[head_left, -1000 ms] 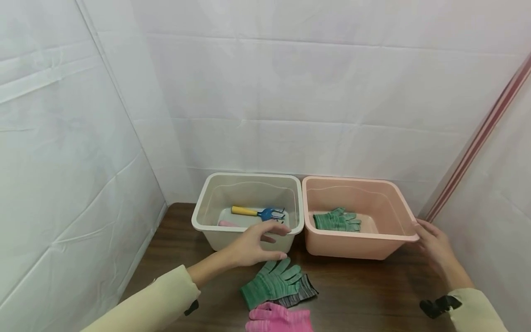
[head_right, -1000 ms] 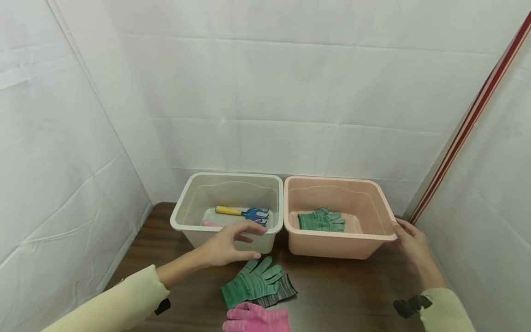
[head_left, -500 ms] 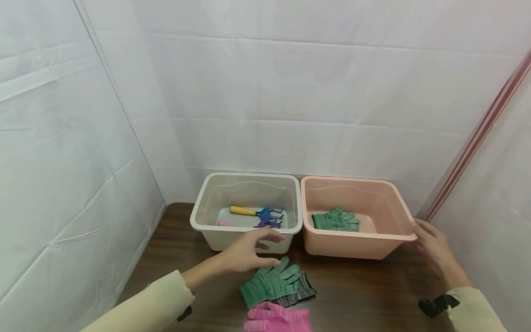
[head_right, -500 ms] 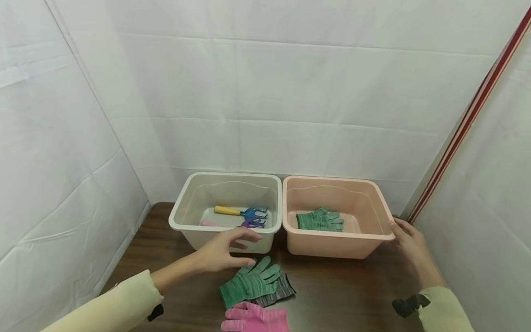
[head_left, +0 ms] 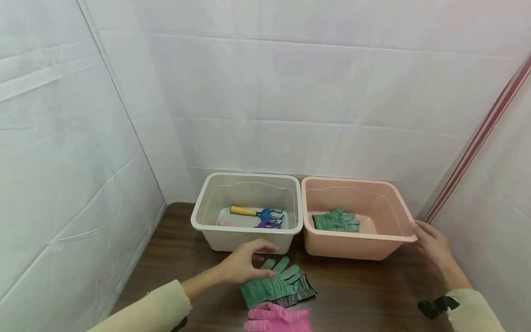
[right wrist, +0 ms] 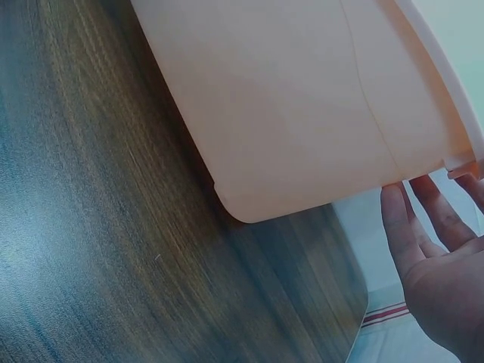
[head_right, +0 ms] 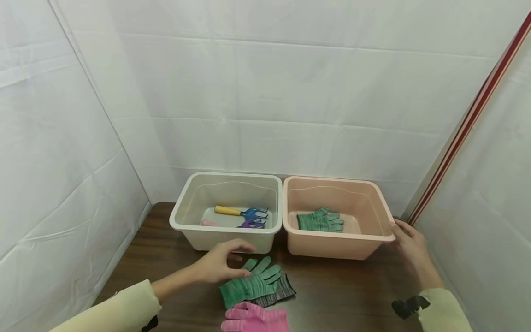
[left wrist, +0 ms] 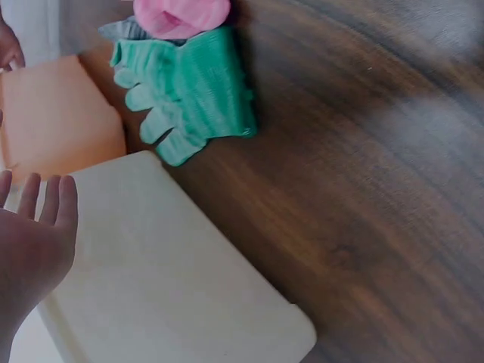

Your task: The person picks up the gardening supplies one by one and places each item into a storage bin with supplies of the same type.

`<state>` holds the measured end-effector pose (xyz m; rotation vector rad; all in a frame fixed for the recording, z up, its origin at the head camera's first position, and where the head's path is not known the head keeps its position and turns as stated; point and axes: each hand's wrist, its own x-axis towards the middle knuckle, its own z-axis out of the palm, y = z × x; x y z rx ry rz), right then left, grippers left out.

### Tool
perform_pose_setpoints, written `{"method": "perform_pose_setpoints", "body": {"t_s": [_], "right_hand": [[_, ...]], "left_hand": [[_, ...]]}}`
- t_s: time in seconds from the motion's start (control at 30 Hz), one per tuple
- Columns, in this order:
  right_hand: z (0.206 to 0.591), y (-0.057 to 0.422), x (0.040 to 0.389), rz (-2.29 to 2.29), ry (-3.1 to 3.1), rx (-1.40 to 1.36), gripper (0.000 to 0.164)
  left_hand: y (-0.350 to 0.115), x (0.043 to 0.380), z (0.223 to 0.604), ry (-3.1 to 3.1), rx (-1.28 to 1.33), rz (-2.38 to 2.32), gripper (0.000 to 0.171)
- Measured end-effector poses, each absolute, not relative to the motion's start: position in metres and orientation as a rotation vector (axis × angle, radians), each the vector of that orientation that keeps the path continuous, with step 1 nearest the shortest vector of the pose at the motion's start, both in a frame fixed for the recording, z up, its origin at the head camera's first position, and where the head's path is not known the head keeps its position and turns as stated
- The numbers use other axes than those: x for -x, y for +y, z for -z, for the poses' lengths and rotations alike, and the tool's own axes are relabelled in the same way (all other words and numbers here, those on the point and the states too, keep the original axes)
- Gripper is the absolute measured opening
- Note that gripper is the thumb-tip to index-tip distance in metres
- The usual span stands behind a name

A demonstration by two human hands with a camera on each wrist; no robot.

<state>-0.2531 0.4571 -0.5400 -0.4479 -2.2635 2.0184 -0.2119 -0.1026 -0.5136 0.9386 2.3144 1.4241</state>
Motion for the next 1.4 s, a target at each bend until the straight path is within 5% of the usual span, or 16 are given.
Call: {"method": "perform_pose_setpoints", "body": {"t_s": [1.4], "right_hand": [[0.539,0.457,0.251,-2.067,-2.24,0.361,0.072]], "left_hand": [[-0.101,0.204,0.6,2.513,-0.759,-1.308,0.062]]}}
